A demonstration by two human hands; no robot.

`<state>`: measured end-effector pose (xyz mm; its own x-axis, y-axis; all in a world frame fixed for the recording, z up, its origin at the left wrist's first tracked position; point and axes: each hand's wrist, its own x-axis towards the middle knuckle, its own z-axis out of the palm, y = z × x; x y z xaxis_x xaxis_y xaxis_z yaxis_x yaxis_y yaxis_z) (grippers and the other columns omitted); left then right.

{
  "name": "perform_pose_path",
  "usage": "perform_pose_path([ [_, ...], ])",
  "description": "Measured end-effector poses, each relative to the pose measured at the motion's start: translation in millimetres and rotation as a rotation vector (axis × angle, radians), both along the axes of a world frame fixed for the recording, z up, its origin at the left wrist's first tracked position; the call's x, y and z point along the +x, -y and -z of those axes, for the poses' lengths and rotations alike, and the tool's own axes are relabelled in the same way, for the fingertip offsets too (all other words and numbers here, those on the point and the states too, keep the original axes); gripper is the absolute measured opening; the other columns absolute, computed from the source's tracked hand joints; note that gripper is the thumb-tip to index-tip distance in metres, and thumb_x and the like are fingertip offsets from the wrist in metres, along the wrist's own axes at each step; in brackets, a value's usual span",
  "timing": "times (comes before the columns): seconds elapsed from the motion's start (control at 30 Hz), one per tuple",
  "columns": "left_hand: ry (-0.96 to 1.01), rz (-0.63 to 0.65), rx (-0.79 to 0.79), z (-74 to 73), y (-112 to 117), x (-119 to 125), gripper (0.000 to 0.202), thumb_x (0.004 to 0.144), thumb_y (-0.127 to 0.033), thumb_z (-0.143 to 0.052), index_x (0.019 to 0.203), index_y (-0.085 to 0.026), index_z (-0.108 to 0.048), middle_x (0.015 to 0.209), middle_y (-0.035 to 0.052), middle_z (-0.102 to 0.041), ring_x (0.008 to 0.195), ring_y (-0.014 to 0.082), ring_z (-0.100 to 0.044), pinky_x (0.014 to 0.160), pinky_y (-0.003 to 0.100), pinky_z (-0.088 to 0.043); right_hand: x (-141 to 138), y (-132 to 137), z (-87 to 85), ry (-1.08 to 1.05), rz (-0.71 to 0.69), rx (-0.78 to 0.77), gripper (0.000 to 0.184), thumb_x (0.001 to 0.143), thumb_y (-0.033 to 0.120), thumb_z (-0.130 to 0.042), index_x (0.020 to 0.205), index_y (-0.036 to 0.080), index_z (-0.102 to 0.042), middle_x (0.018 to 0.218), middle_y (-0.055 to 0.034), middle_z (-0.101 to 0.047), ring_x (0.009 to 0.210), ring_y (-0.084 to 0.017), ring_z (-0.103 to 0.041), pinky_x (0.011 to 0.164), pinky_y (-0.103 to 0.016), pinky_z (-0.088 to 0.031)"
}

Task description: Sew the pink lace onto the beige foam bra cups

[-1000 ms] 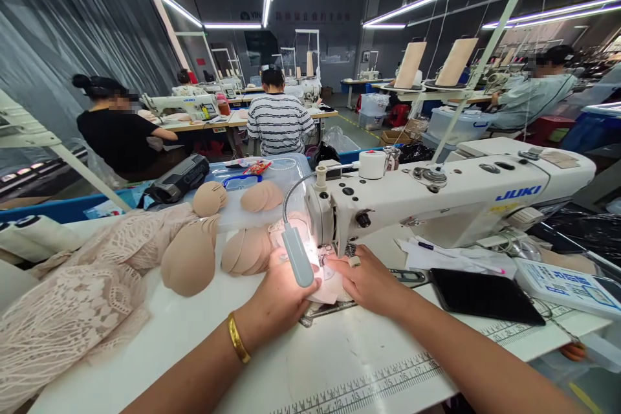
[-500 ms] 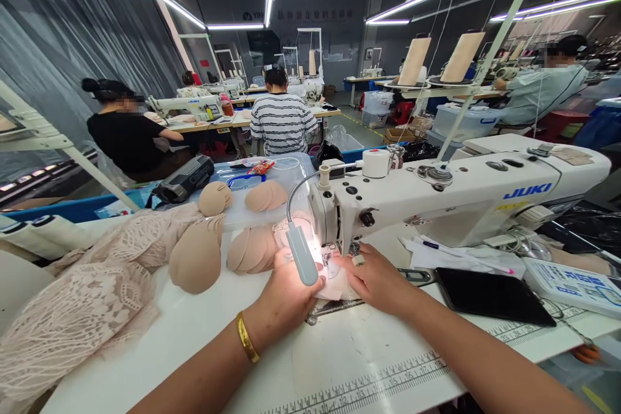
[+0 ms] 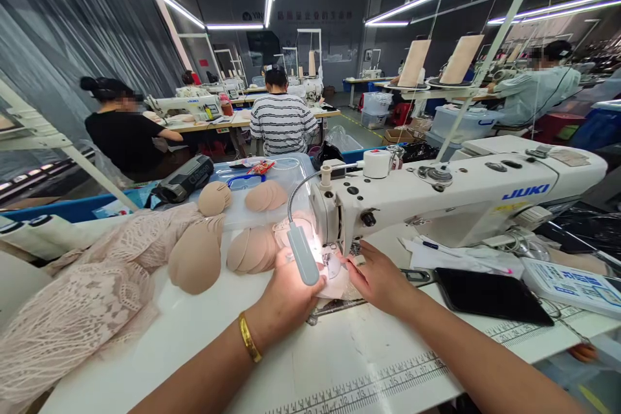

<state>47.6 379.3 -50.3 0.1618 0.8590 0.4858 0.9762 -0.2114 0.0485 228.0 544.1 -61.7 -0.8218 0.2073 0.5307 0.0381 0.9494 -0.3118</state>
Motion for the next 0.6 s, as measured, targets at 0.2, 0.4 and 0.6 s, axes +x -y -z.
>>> perform_pose_path([
  [0.2, -0.019, 0.002, -0.026, -1.2, 0.7, 0.4, 0.028, 0.082, -0.007, -0.050, 0.097, -0.025, -0.067, 0.114, 0.0054, -0.076, 0.106, 0.0295, -0.065, 0.100, 0.053, -0.038, 0.3, -1.1, 0.1, 0.014, -0.005, 0.002, 0.028, 0.091, 0.004, -0.045, 0.109, 0.018, -0.062, 0.101, -0.0112, -0.073, 0.098, -0.031, -0.063, 0.086, -0.046, -0.058],
  [0.4, -0.011, 0.011, 0.001, -2.5, 0.7, 0.4, 0.028, 0.082, -0.006, -0.050, 0.097, -0.024, -0.066, 0.112, 0.0040, -0.077, 0.102, 0.0299, -0.066, 0.097, 0.054, -0.037, 1.3, -2.3, 2.7, 0.019, -0.003, 0.022, 0.022, 0.093, 0.006, -0.047, 0.104, 0.017, -0.062, 0.099, -0.0124, -0.073, 0.097, -0.032, -0.062, 0.088, -0.048, -0.056],
  [0.6, -0.014, 0.006, -0.014, -8.6, 0.5, -0.4, 0.025, 0.087, -0.009, -0.052, 0.102, -0.024, -0.064, 0.113, 0.0049, -0.075, 0.102, 0.0291, -0.067, 0.096, 0.051, -0.038, 3.9, -1.4, 3.7, 0.039, -0.013, 0.017, 0.020, 0.098, 0.010, -0.046, 0.103, 0.018, -0.064, 0.093, -0.0109, -0.070, 0.088, -0.028, -0.060, 0.081, -0.043, -0.052],
])
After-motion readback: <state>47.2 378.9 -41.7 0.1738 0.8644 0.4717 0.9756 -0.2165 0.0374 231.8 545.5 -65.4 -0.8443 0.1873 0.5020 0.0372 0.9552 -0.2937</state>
